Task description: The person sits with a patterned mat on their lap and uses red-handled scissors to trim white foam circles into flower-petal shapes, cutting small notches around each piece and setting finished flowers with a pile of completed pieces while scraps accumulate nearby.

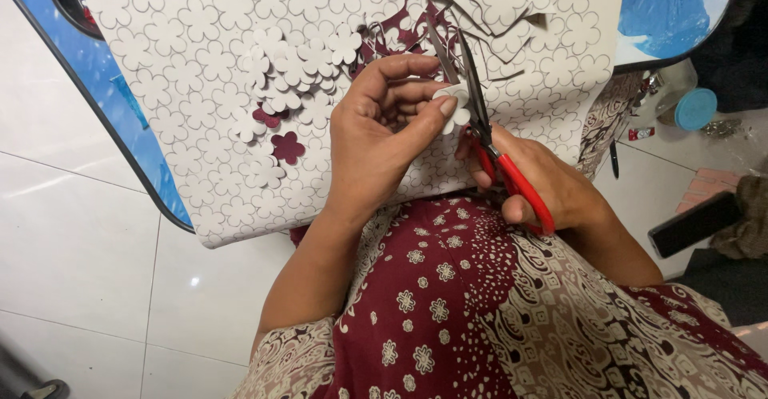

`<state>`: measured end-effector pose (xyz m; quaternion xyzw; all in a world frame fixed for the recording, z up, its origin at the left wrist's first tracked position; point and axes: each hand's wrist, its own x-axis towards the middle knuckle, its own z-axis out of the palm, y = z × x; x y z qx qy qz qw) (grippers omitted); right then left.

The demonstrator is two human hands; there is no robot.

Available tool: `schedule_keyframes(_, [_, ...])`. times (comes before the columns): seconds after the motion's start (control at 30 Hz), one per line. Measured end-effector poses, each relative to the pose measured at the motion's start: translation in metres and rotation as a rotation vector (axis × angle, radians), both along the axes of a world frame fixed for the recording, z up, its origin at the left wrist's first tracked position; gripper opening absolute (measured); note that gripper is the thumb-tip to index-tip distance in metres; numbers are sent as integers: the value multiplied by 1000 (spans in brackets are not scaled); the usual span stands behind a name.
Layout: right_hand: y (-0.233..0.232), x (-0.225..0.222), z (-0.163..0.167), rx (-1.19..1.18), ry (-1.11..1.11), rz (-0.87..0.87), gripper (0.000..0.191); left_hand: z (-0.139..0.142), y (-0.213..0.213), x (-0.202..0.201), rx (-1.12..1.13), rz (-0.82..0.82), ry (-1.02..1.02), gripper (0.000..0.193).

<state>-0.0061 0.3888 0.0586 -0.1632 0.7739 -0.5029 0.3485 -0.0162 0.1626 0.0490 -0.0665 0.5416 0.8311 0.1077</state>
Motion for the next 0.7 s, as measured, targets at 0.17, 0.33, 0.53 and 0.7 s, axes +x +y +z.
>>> schedule_keyframes(0.17, [2, 1, -3, 11, -39, -8, 116, 0, 0, -1, -17, -6, 8, 36])
schedule_keyframes(0.33, [3, 2, -2, -17, -86, -34, 115, -1, -3, -2, -50, -29, -3, 39])
schedule_keyframes(0.53, [4, 1, 1, -50, -112, -39, 110, -5, -7, -7, -62, -39, 33, 38])
schedule_keyframes(0.7, [6, 2, -1, -66, -123, -46, 105, -8, -9, -9, -86, -35, 65, 38])
